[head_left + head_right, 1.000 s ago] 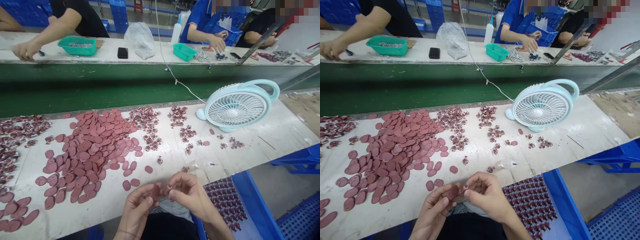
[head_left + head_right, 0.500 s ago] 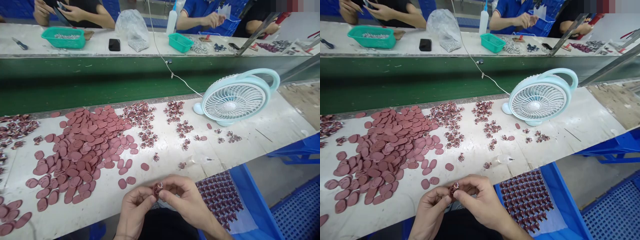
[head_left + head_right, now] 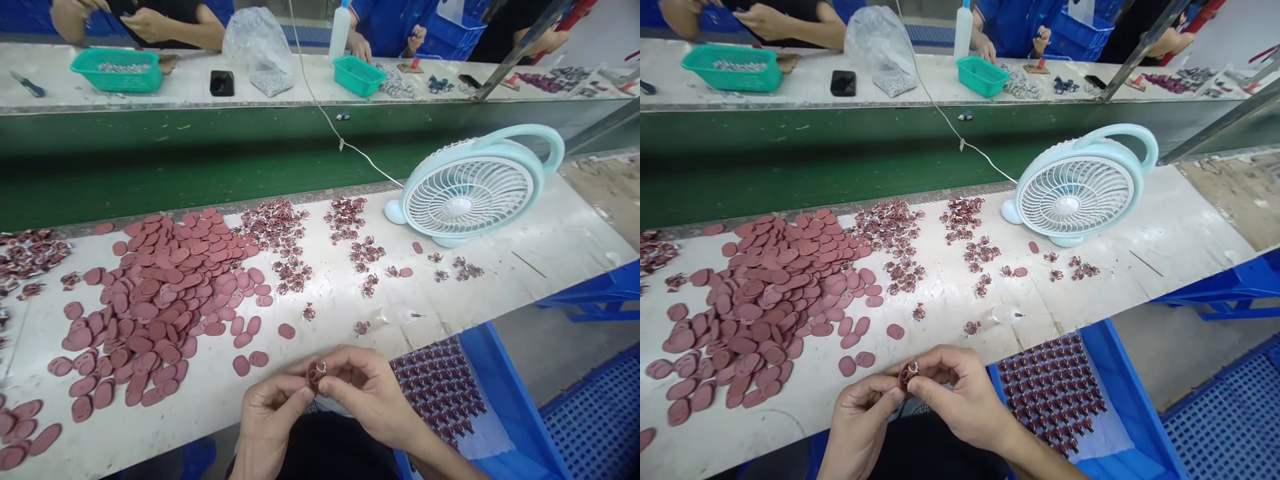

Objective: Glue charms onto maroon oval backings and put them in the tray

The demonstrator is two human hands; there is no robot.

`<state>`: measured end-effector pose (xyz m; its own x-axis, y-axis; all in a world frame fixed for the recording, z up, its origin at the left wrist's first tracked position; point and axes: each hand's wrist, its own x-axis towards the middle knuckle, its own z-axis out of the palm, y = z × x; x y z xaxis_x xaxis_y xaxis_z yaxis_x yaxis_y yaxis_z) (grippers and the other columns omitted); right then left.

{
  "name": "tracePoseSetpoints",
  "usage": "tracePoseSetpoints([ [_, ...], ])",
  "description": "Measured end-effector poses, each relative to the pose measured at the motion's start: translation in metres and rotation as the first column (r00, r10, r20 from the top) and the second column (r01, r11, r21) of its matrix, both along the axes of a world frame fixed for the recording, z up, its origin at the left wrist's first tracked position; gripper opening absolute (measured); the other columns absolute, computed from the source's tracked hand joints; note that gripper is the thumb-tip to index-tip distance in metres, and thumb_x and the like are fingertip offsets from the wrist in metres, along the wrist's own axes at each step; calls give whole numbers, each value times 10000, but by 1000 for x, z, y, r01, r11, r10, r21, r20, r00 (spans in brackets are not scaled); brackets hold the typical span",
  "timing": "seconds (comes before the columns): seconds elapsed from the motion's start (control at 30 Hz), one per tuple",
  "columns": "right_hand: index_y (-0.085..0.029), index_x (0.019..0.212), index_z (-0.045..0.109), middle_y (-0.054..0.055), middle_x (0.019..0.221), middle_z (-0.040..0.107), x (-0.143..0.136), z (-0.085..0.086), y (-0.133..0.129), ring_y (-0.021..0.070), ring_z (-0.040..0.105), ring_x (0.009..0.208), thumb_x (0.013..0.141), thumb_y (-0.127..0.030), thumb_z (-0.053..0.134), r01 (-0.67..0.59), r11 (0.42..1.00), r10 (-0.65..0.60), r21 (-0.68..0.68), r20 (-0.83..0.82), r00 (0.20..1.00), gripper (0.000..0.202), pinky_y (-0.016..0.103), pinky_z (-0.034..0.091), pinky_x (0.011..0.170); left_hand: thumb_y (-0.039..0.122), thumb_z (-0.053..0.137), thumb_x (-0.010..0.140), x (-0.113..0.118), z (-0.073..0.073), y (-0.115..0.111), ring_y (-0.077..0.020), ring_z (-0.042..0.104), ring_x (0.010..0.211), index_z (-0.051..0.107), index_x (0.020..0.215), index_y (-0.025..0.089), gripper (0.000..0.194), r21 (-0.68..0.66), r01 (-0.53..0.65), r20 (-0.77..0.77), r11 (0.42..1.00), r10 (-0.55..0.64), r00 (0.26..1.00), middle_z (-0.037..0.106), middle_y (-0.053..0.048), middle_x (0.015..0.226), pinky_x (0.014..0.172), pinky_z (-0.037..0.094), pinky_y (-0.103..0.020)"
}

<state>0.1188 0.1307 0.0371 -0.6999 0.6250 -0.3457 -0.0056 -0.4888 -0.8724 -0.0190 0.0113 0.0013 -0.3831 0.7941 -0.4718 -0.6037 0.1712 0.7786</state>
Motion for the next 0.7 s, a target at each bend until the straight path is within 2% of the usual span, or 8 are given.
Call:
tracePoseSetpoints([
  [0.2,-243,987,816,15,984,830,0,-5,0,137,761,901,915,-281,831,24,999,-24,21,-3,1000,82,248,605,839,308,878,847,1,-5,0,-314,756,1173,856,814,232,85,5,5,-44,1000,-5,999,851,-98,1103,1018,618,-357],
  [0.4,-221,998,805,6,857,793,-8,-20,-9,105,711,758,919,-338,829,65,992,-72,-107,-58,996,143,224,596,741,277,879,845,7,-14,-4,-322,745,1208,852,869,242,50,31,-82,-125,996,86,988,819,-103,1232,970,645,-332],
  [0.47,-212,986,795,7,824,781,-9,-29,-13,109,702,732,900,-355,846,99,978,-119,-182,-104,987,175,223,599,696,290,841,883,2,-15,-9,-336,734,1229,849,968,266,89,48,-33,-173,998,41,984,770,-104,1346,956,662,-373],
  [0.53,-205,953,780,11,824,771,-5,-35,-14,112,694,717,876,-367,866,145,955,-181,-260,-120,976,199,208,588,634,310,782,934,-11,-14,-12,-327,750,1200,830,1039,290,118,60,41,-344,997,-18,939,757,-94,1370,932,678,-405],
  [0.57,-203,939,773,9,816,760,-2,-37,-14,110,685,701,864,-373,875,169,942,-211,-291,-118,970,211,197,576,603,309,760,952,-20,-13,-11,-312,758,1181,819,1064,301,127,47,77,-496,996,-44,867,764,-84,1355,941,676,-413],
  [0.6,-200,924,767,4,802,745,4,-38,-12,105,674,683,851,-375,885,190,930,-236,-316,-112,965,223,188,565,580,297,743,965,-32,-12,-8,-294,763,1166,808,1085,304,137,23,123,-673,992,-75,735,775,-76,1329,970,665,-421],
  [0.67,-195,907,761,-9,773,711,19,-36,-7,95,647,649,817,-370,910,219,915,-269,-339,-107,957,246,182,556,562,262,712,986,-56,-13,5,-280,746,1185,773,1177,292,203,-85,246,-946,965,-156,283,773,-76,1322,1064,614,-458],
  [0.7,-193,903,760,-15,761,693,28,-35,-5,90,631,635,803,-364,919,229,914,-281,-334,-115,953,254,183,557,560,258,679,1004,-67,-14,13,-293,737,1191,749,1228,266,235,-156,323,-984,934,-175,31,772,-90,1319,1073,606,-488],
])
